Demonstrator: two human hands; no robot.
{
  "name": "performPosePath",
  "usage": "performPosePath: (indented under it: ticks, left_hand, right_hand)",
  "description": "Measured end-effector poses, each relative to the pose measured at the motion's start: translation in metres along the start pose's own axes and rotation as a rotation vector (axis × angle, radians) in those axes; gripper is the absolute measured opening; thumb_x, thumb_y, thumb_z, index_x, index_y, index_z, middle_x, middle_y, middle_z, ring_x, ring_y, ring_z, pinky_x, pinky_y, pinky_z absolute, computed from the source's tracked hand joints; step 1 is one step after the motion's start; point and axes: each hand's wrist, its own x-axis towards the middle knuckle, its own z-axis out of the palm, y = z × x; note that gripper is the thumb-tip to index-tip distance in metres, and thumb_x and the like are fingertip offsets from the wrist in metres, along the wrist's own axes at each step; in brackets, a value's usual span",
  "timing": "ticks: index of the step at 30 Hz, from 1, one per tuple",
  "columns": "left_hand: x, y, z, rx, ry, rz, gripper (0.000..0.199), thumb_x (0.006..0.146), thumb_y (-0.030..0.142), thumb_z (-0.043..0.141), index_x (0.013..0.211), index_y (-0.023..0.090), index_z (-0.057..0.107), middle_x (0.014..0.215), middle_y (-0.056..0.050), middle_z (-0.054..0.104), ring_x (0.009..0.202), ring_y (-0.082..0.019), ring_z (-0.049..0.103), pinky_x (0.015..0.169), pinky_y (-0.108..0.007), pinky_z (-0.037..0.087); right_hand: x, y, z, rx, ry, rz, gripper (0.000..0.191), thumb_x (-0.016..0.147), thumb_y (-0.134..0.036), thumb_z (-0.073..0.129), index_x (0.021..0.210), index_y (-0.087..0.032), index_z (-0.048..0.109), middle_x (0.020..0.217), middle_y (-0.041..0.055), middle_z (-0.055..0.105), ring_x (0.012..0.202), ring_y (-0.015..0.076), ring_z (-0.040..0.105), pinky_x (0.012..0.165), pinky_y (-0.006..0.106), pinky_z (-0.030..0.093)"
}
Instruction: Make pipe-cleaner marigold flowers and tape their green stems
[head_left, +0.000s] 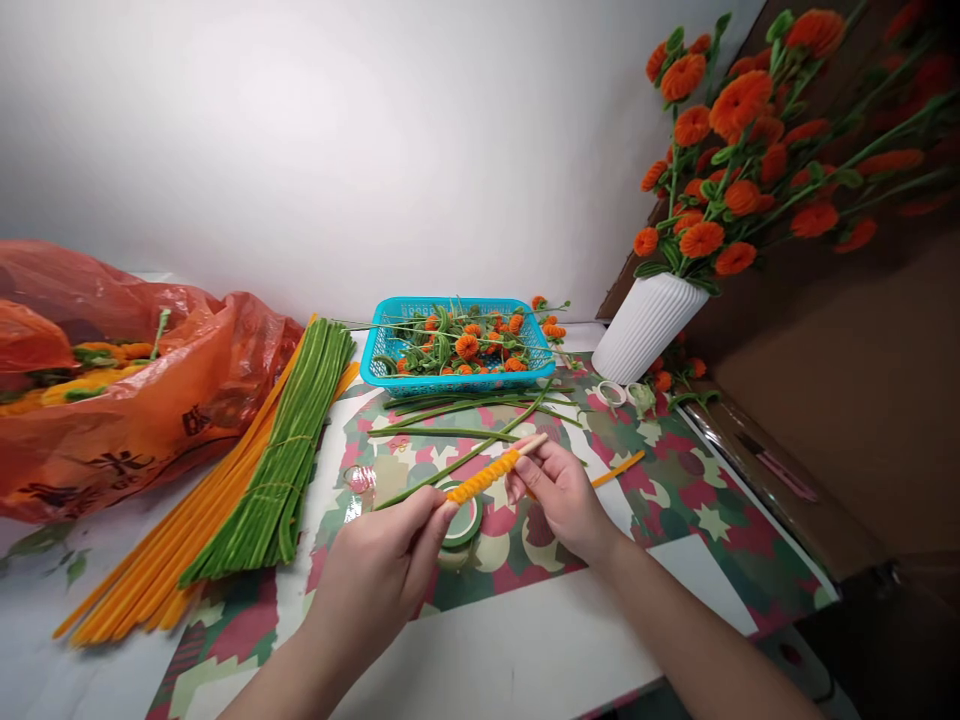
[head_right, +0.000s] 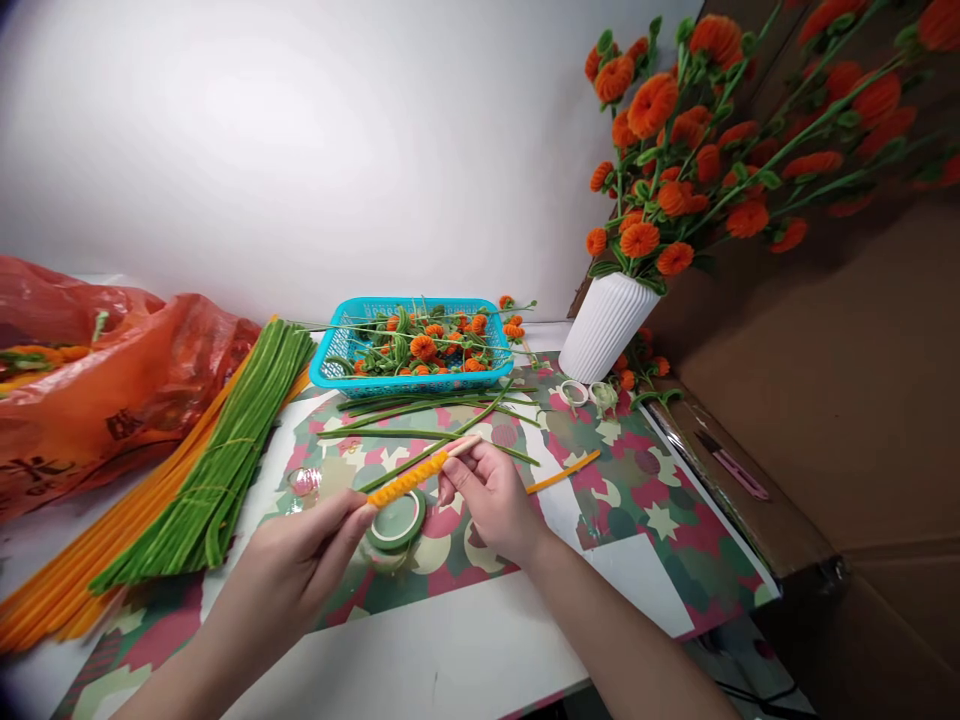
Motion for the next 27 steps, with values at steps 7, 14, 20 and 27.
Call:
performPosePath:
  ticks: [7,14,20,27]
  left_hand:
    - [0.001,0.002,-0.002,-0.044,-0.032,0.022,0.030,0.095,0.022,0.038,0.065,0.021,0.041,0.050,0.008,0.037,0.042,-0.008,0.034,0.042,-0.018,0.028]
    - [-0.001,0.005,0.005,-0.172,-0.110,-0.040,0.030,0.095,0.024,0.036,0.065,0.021,0.036,0.052,0.007,0.036,0.044,-0.009,0.035,0.044,-0.020,0.027]
    - [0.001,0.005,0.004,-0.387,-0.252,-0.218,0.034,0.097,0.033,0.034,0.064,0.021,0.036,0.055,0.006,0.034,0.050,-0.010,0.033,0.048,-0.021,0.027]
    - [0.004,0.000,-0.003,-0.729,-0.528,-0.450,0.035,0.096,0.047,0.035,0.076,0.021,0.046,0.070,0.004,0.042,0.065,-0.013,0.038,0.058,-0.022,0.032]
  right_hand:
    - [-0.001,-0.004,0.004,0.047,-0.126,-0.008,0.020,0.089,-0.037,0.061,0.092,-0.017,0.059,0.062,-0.0033,0.058,0.057,0.0084,0.055,0.058,0.021,0.045]
    - [-0.008,0.003,0.014,0.002,-0.198,0.005,0.024,0.090,-0.039,0.059,0.088,-0.015,0.059,0.064,-0.0016,0.056,0.058,0.0097,0.054,0.056,0.022,0.044]
    - [-0.011,0.005,0.016,-0.034,-0.197,-0.029,0.023,0.092,-0.038,0.056,0.092,-0.016,0.061,0.069,-0.0008,0.055,0.061,0.0099,0.054,0.057,0.022,0.046]
    - [-0.015,-0.008,0.010,-0.307,-0.210,-0.120,0.018,0.093,-0.029,0.053,0.094,-0.018,0.066,0.089,0.0051,0.061,0.069,0.0122,0.059,0.056,0.022,0.051]
